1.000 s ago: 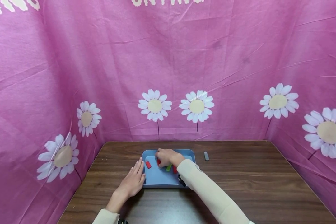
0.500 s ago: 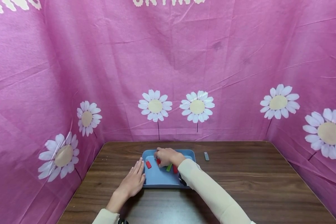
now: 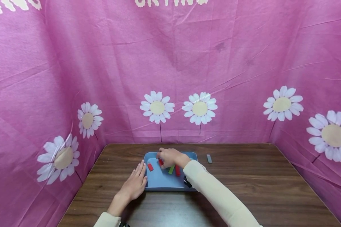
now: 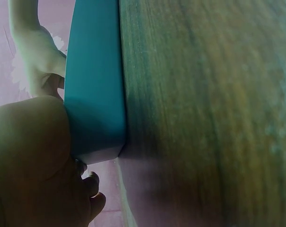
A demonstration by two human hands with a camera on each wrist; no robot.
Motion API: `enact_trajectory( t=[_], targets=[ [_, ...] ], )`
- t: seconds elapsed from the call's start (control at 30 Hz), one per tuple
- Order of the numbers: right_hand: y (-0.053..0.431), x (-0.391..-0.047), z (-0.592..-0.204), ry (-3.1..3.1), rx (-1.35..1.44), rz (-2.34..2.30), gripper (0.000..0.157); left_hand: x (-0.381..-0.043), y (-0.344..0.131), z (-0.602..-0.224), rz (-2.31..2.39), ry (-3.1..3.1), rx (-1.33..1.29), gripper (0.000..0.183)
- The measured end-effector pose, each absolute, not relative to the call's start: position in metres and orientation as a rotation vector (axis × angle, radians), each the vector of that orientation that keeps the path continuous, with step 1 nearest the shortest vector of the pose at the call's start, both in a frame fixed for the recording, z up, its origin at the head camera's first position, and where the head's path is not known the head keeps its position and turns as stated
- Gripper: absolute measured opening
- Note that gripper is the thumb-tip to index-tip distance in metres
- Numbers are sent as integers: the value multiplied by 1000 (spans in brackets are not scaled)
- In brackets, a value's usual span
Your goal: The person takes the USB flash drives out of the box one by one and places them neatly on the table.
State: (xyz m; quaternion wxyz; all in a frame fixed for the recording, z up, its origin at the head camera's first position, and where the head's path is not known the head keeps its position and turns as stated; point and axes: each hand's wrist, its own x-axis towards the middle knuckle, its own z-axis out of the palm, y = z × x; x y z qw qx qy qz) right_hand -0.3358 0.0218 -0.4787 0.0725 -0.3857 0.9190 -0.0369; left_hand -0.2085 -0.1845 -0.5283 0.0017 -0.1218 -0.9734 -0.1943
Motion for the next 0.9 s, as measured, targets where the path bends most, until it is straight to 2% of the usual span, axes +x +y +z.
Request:
enact_trajectory(
  t=[0.9],
  targets=[
    [70, -324, -466, 2800, -1239, -171, 52, -210, -188, -531, -612, -2993, -439, 61]
  ],
)
